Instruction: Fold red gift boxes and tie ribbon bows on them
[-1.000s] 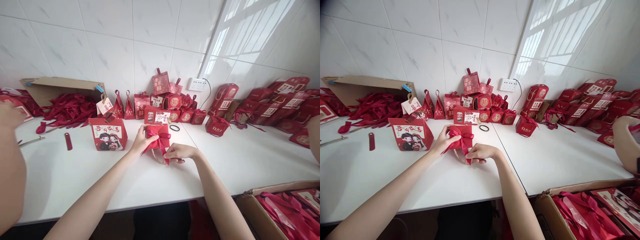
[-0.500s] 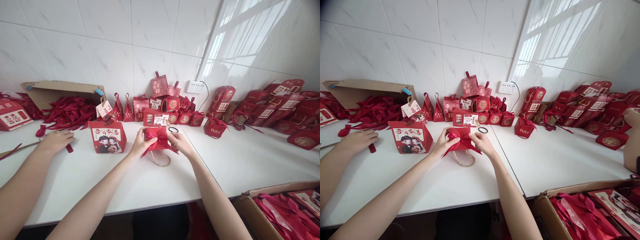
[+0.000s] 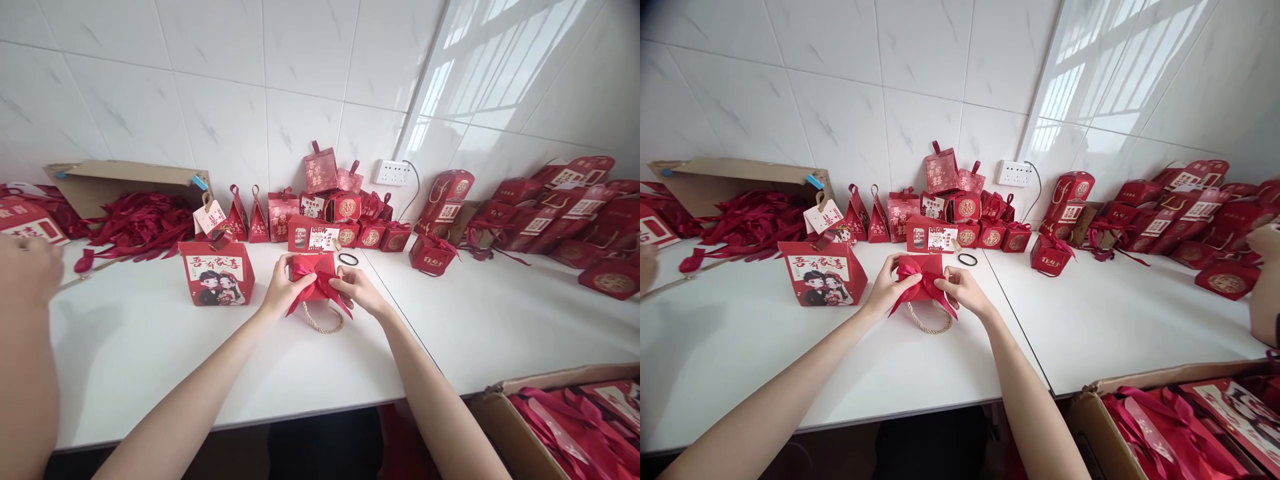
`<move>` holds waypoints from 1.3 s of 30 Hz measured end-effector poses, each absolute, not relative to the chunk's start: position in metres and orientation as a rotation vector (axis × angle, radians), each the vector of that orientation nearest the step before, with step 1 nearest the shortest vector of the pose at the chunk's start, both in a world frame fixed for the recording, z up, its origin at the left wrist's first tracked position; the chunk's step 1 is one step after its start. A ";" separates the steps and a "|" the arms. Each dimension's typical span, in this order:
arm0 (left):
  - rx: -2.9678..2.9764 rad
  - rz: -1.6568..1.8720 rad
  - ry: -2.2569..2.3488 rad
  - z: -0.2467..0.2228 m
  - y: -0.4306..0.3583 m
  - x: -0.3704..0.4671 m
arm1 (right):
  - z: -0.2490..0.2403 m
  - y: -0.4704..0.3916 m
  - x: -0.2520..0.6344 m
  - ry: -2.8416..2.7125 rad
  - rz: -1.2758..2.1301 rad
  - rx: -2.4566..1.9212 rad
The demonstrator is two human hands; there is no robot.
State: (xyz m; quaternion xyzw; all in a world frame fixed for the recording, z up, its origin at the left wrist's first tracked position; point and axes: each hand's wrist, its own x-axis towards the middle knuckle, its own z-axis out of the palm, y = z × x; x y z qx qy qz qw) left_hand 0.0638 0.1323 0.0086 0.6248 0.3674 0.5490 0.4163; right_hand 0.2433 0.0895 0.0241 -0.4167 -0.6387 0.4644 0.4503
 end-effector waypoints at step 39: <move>1.537 1.276 0.985 0.012 0.119 0.067 | 0.014 0.087 0.245 -1.522 1.158 -1.106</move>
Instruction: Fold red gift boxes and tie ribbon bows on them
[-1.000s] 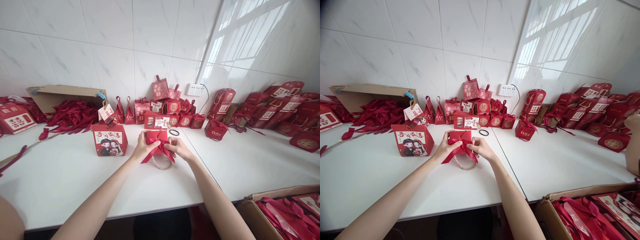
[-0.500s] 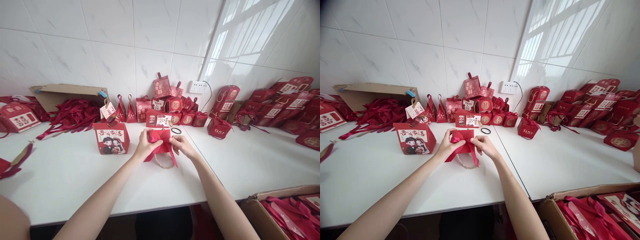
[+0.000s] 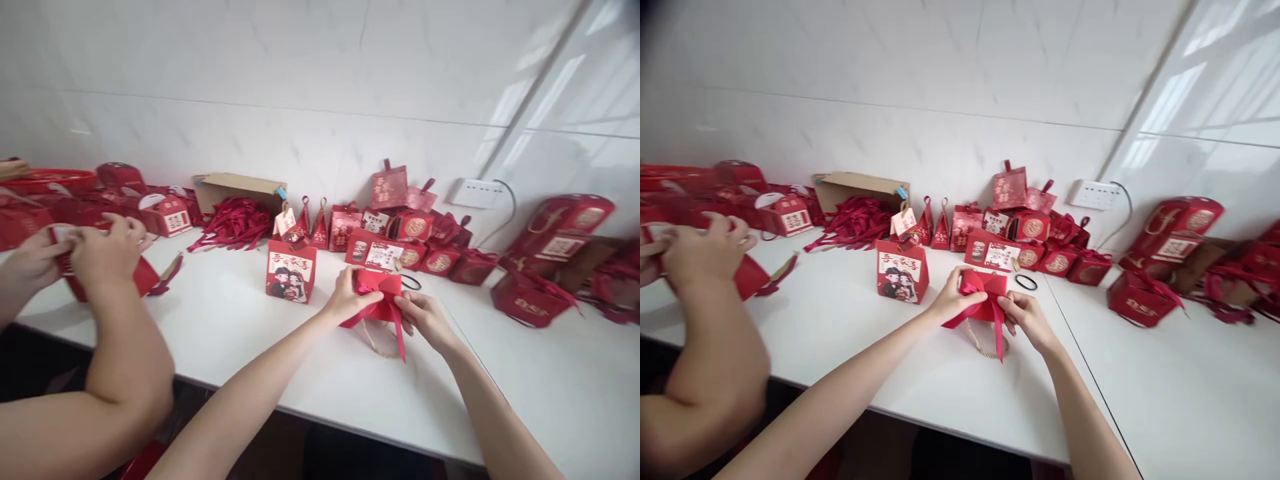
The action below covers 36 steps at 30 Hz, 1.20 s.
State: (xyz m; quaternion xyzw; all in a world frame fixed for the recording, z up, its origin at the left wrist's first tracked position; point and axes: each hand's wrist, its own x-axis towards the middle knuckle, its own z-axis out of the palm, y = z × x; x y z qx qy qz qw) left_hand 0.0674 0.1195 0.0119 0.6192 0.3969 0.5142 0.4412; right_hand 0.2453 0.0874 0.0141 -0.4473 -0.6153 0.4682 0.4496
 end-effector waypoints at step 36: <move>1.705 1.586 0.983 0.007 0.128 0.061 | 0.013 0.097 0.241 -1.348 1.188 -0.895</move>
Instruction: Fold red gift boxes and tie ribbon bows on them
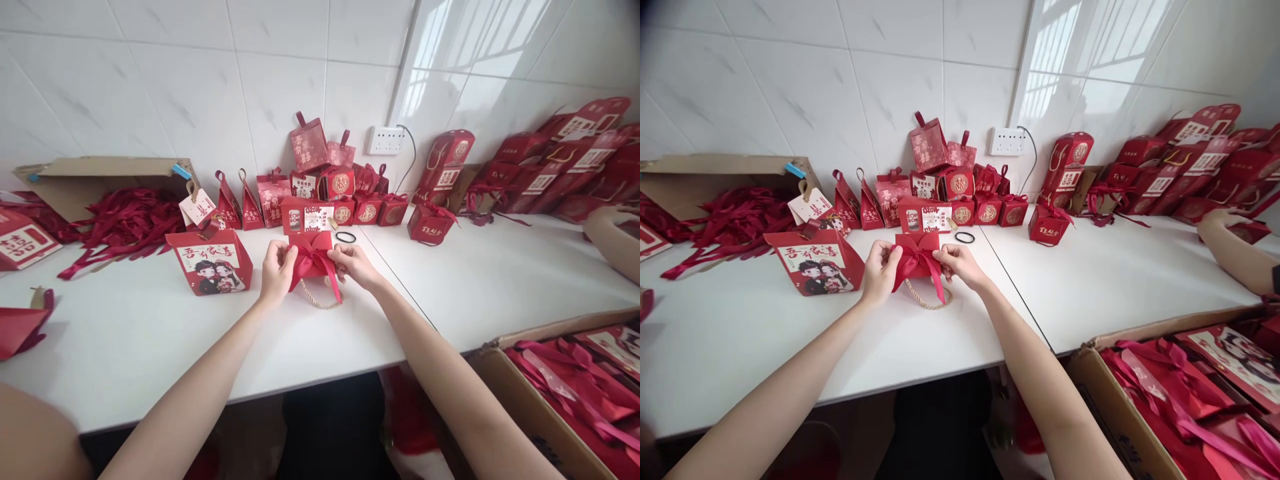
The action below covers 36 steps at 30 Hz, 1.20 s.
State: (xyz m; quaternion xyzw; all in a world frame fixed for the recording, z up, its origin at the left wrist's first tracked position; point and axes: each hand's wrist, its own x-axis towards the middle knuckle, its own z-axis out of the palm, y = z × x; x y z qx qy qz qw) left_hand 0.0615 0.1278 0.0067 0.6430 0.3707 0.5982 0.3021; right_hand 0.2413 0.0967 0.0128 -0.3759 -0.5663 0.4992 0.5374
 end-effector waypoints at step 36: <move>1.588 1.542 1.021 0.010 0.131 0.062 | 0.011 0.099 0.243 -1.350 1.254 -0.899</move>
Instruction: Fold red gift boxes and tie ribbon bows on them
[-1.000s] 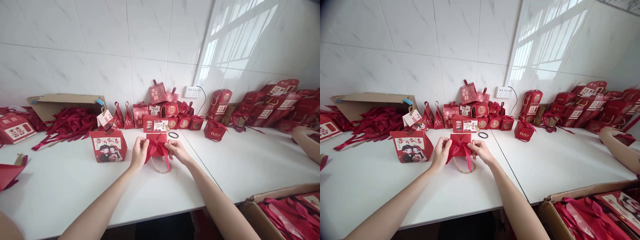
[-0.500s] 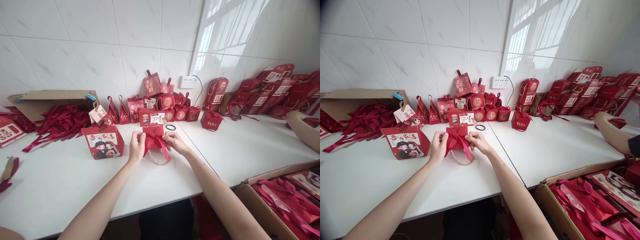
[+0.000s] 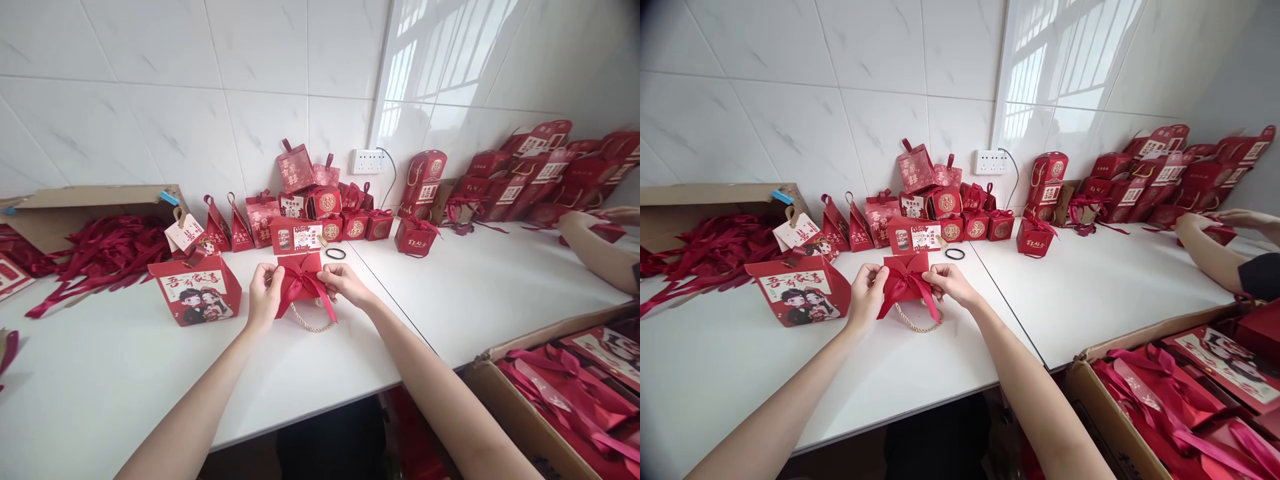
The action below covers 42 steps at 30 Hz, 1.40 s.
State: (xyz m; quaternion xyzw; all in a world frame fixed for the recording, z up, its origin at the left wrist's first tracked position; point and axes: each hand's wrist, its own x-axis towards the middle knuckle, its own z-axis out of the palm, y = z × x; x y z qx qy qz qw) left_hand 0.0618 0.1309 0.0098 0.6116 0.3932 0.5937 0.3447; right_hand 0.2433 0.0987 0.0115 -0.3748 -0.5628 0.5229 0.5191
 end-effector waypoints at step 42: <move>1.671 1.528 0.956 0.009 0.127 0.061 | 0.014 0.093 0.248 -1.738 0.895 -1.131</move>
